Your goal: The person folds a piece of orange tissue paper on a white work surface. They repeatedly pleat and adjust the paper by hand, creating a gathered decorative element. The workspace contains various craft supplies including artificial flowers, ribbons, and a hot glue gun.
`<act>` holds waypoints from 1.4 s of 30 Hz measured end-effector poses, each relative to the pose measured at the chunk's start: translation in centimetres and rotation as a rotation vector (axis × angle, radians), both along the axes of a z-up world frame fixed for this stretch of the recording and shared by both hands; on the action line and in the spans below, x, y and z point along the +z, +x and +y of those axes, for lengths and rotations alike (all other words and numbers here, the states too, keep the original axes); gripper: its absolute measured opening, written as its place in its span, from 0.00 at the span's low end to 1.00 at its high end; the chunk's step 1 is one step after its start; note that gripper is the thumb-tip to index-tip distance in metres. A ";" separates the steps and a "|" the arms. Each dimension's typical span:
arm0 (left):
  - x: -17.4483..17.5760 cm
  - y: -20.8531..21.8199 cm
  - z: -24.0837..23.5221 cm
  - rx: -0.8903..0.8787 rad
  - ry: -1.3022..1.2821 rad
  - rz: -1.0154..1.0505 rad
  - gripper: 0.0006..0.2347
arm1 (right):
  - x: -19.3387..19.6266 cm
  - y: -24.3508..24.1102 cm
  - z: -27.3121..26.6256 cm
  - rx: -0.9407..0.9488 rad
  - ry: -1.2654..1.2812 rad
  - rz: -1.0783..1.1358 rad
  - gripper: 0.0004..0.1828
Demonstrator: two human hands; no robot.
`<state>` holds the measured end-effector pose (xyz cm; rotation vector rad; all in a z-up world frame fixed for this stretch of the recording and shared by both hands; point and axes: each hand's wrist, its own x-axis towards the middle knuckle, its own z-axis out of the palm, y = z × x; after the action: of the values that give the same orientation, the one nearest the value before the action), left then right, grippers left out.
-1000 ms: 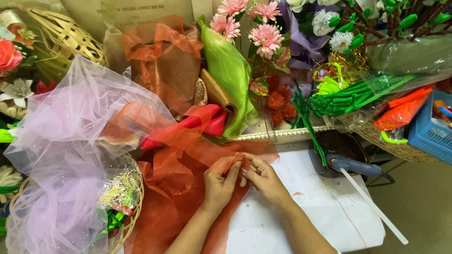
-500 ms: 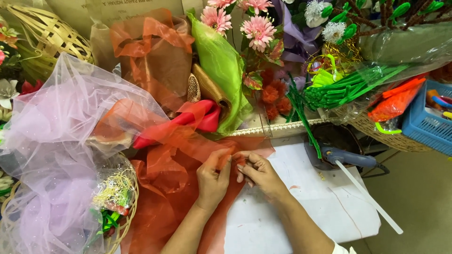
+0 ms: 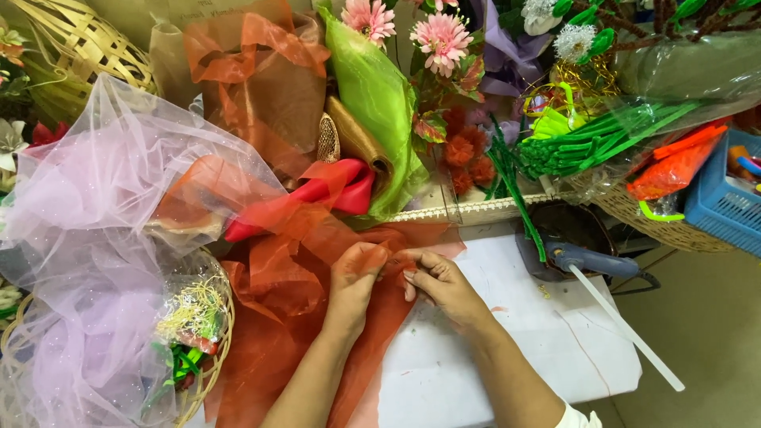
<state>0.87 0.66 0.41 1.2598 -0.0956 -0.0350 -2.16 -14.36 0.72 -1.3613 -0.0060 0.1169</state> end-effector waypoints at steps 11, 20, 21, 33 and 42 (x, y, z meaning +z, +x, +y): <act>-1.0 0.5 0.1 -0.034 -0.117 0.117 0.01 | 0.0 0.0 -0.6 0.039 -0.007 0.012 0.19; -1.3 0.8 0.7 -0.185 -0.304 0.266 0.02 | 0.5 0.0 -0.5 0.027 0.016 0.027 0.16; -1.3 0.8 0.8 -0.200 -0.320 0.282 0.01 | 0.5 0.0 -0.5 0.046 0.023 0.018 0.16; -0.8 0.4 1.0 -0.255 -0.318 0.268 0.03 | 0.7 -0.4 -0.9 0.089 0.022 0.019 0.12; 0.0 0.0 0.6 -0.259 -0.192 0.088 0.04 | 0.8 -0.4 -0.9 0.101 -0.012 -0.015 0.07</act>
<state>0.87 1.25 0.44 1.0459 -0.1815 -0.2982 -2.58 -15.25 1.52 -1.3744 -0.0868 0.1922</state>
